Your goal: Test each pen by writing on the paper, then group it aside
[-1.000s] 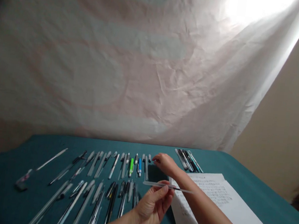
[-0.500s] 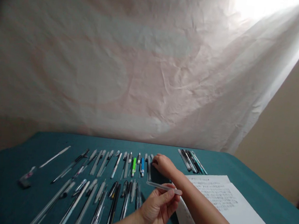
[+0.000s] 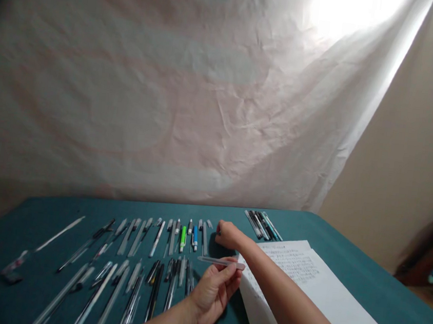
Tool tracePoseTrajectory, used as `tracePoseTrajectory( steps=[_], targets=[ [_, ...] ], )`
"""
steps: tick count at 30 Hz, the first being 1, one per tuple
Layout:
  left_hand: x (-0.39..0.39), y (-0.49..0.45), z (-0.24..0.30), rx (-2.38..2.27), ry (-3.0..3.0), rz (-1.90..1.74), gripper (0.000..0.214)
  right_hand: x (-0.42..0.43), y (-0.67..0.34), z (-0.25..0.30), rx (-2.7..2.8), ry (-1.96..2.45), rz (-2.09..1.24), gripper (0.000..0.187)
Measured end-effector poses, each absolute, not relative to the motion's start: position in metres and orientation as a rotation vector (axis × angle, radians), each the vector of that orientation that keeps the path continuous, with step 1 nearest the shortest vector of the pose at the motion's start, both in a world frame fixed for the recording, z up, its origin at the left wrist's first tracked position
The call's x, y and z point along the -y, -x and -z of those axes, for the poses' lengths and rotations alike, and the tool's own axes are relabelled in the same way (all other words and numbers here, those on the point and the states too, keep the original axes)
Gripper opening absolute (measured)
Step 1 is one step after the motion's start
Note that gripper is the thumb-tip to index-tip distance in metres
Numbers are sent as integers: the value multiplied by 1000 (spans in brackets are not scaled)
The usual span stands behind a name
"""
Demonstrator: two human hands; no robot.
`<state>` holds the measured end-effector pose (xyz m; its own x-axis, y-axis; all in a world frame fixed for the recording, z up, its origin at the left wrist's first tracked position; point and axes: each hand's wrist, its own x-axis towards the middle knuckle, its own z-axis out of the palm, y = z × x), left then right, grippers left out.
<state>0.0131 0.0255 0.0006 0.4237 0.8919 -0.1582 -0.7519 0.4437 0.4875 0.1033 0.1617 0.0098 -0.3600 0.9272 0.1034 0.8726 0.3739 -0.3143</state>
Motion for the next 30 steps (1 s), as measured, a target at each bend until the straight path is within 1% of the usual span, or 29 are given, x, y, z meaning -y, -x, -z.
tracePoseTrajectory(
  steps=[5,9,12,15,17,19,21,26,30],
  targets=[
    [-26,-15,4,-440,-393,-1065,18,-142,-114,-37,2273,1520,-300,15],
    [-27,-16,8,-473,-415,-1093,16,-106,-141,-54,2204,1449,-348,16],
    [-28,-17,9,-514,-404,-1087,16,-70,-163,-50,2024,1392,-567,15],
    [-29,-18,9,-533,-414,-1079,18,-36,-177,-36,1867,1441,-800,16],
    [-29,-19,9,-542,-434,-1075,21,-19,-180,-25,1803,1465,-884,15],
    [-29,-20,10,-548,-457,-1069,22,-8,-179,-17,1788,1452,-860,13],
    [-29,-20,10,-553,-485,-1062,24,-2,-178,-12,1806,1416,-764,12],
    [-29,-21,9,-560,-580,-1050,25,-2,-177,-8,1798,1330,-618,16],
    [-28,-22,7,-577,-618,-1039,27,-1,-176,-10,1813,1321,-575,9]
  ],
)
